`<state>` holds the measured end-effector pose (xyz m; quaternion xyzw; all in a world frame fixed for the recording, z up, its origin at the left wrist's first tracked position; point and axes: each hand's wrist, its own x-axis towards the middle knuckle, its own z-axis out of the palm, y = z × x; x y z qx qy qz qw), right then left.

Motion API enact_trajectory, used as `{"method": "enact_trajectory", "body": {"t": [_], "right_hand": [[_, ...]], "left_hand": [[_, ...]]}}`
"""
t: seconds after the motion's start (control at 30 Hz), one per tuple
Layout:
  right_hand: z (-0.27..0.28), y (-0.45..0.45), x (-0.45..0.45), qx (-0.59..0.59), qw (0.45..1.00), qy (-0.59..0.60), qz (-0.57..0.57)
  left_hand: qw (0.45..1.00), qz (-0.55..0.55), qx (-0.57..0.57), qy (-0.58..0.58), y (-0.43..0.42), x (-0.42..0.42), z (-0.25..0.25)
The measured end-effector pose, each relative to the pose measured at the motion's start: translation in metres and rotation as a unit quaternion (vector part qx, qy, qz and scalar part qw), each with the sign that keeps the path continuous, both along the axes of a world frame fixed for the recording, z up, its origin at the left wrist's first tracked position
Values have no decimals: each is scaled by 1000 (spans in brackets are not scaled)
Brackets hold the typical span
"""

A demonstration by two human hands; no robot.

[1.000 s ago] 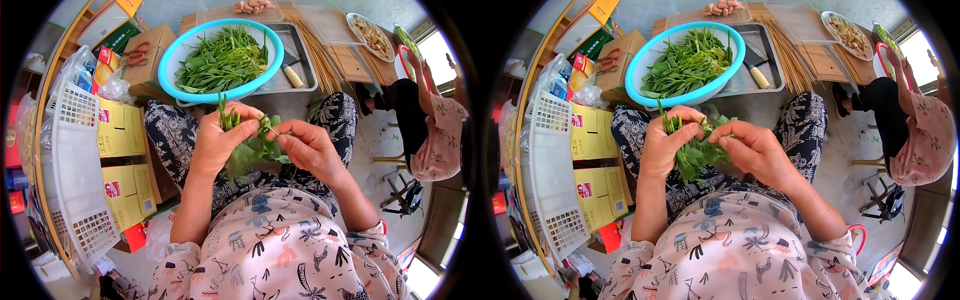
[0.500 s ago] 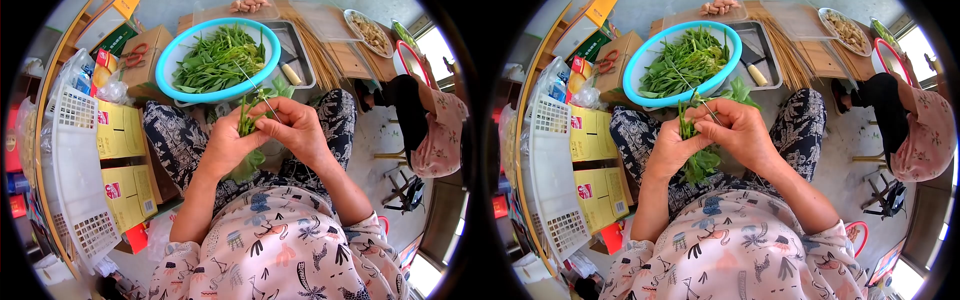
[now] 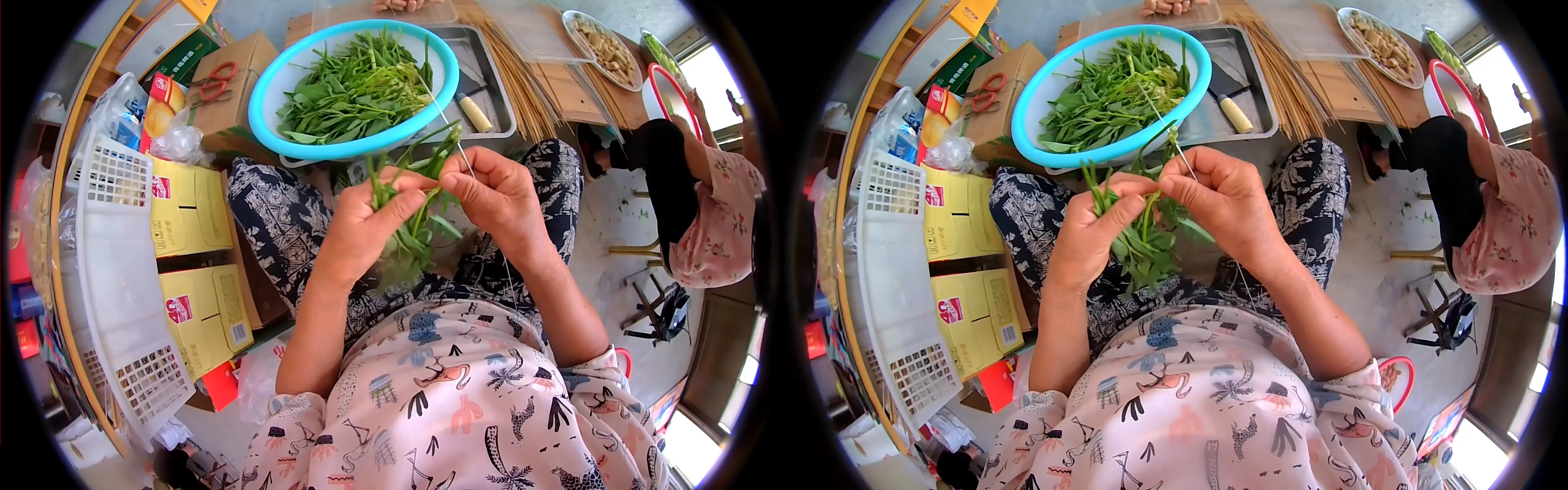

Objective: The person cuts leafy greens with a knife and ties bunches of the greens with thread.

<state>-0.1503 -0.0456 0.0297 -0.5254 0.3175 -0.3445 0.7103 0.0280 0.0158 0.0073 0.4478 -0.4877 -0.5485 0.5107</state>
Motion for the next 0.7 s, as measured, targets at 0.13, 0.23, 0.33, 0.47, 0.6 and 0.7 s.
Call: {"method": "enact_trajectory", "body": {"t": [0.13,0.23,0.33,0.47,0.6,0.7], "right_hand": [[4,-3,-4,0,999,36,-24],[7,-5,-4,-11,998,32,-43],[12,-5,-3,-8,999,29,-39],[13,-1,8,-20,999,29,-33],[15,3,18,-13,1000,-2,-21],[17,5,21,-7,1000,-17,-12]], "left_hand": [[998,63,-9,-10,3,9,-2],[977,203,13,-69,7,13,0],[954,271,-43,-123,10,12,3],[960,238,-88,-117,11,3,9],[979,198,-48,-10,8,-9,11],[983,175,-22,46,9,-9,10]]}}
